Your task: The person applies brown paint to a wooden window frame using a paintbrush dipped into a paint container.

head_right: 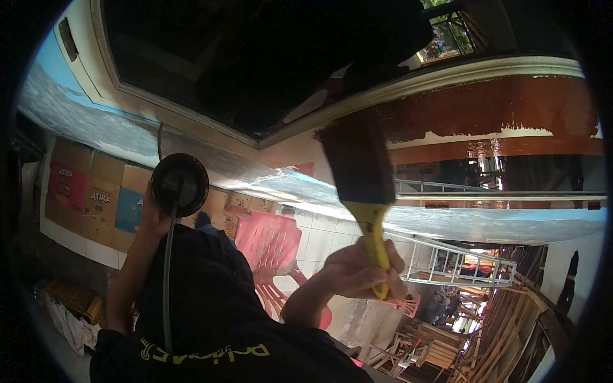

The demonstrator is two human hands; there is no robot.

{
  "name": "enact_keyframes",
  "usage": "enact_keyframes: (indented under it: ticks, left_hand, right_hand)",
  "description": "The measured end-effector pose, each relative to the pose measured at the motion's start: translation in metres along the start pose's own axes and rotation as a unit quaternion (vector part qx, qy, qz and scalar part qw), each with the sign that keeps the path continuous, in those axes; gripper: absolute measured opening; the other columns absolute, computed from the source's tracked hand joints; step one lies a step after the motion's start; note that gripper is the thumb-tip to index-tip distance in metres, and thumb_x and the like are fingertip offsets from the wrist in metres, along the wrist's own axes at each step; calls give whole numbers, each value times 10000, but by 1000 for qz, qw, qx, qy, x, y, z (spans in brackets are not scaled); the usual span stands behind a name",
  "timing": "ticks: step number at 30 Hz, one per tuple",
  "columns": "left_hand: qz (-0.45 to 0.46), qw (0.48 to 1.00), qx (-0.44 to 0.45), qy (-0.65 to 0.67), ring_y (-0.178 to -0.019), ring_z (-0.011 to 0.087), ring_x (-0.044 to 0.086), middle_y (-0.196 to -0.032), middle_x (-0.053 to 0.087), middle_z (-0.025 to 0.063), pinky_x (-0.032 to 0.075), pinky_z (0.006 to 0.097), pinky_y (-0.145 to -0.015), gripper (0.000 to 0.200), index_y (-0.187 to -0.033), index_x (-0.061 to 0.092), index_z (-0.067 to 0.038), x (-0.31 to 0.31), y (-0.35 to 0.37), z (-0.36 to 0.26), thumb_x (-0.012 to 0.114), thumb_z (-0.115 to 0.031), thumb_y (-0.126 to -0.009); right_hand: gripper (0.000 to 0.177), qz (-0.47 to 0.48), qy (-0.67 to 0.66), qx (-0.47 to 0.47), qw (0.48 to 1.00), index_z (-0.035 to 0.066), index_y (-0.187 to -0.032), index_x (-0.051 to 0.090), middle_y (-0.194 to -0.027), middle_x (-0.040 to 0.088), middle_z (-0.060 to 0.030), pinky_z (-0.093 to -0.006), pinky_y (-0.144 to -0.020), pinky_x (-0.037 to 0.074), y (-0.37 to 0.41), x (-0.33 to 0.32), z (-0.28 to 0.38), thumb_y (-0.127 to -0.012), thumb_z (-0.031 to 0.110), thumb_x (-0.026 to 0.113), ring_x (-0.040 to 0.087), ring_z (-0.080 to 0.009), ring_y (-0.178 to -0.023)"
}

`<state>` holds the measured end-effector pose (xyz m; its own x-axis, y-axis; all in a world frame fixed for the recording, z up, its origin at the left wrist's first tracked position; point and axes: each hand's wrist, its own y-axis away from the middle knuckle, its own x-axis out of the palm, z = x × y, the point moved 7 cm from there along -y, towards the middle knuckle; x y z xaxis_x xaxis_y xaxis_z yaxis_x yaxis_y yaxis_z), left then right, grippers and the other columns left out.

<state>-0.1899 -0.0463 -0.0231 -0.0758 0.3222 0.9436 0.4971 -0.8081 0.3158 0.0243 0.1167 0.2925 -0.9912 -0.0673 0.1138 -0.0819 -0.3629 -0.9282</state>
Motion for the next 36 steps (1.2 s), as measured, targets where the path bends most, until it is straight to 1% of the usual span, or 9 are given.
enact_keyframes:
  ticks: [2,9,12,15,20,24,27,31,36]
  left_hand:
    - [11,1000,-3,-6,-1102,238,547,-1208,550,102,495,422,-884,500,-1252,484,-79,3,-2,0,383,-450,-931]
    - [-22,999,17,-15,-1075,236,566,-1187,564,104,514,421,-848,495,-1246,490,-78,-4,0,-3,376,-445,-933]
    - [-25,999,22,-22,-1048,236,581,-1171,574,104,529,414,-813,494,-1238,495,-75,-1,2,-3,379,-445,-932]
    - [-19,1000,15,-21,-1049,237,580,-1176,570,103,530,411,-812,494,-1236,497,-75,2,4,-1,385,-446,-931]
    - [-23,999,22,-16,-1091,237,552,-1207,548,100,510,414,-849,500,-1242,493,-79,-1,6,-2,394,-457,-929]
    - [-30,999,29,-27,-1111,232,536,-1214,541,98,498,419,-866,508,-1246,489,-80,1,5,0,395,-465,-928]
    - [-34,999,23,-24,-1102,230,542,-1208,546,95,497,419,-865,509,-1244,493,-80,1,7,3,396,-467,-927]
    - [-16,1000,19,-16,-1079,227,556,-1190,560,89,500,413,-855,503,-1236,503,-82,1,9,5,398,-464,-927]
    - [-30,999,36,-14,-1055,221,567,-1170,573,75,510,397,-831,487,-1226,513,-94,-1,13,2,390,-461,-930]
  right_hand:
    - [188,50,9,-26,998,81,-1007,306,-985,495,-208,-257,-547,549,5,6,-1,-952,224,416,598,-240,-693]
    - [204,-33,18,16,999,77,-1020,308,-985,497,-219,-258,-547,532,12,-9,-7,-954,236,416,595,-238,-655]
    - [224,20,-43,-3,999,44,-957,339,-942,585,-233,-257,-608,515,17,7,-4,-948,229,465,597,-215,-677]
    - [229,20,17,8,1000,46,-964,337,-939,590,-230,-250,-604,503,18,9,-6,-949,234,466,593,-209,-674]
    - [185,-22,21,16,999,75,-1026,315,-952,502,-216,-267,-544,546,17,-13,-12,-952,214,412,591,-244,-607]
    - [200,72,41,-42,996,64,-1020,313,-926,518,-219,-247,-475,531,26,6,-6,-947,216,421,585,-245,-554]
    - [210,59,57,-28,996,57,-1012,313,-923,526,-223,-240,-471,527,27,7,-10,-946,222,425,582,-243,-538]
    - [209,45,44,-17,998,56,-1011,308,-942,520,-231,-229,-462,508,24,-7,-12,-950,220,421,581,-232,-553]
    - [202,24,-14,53,998,80,-989,315,-990,507,-169,-301,-684,529,22,-23,-14,-960,259,405,577,-206,-825]
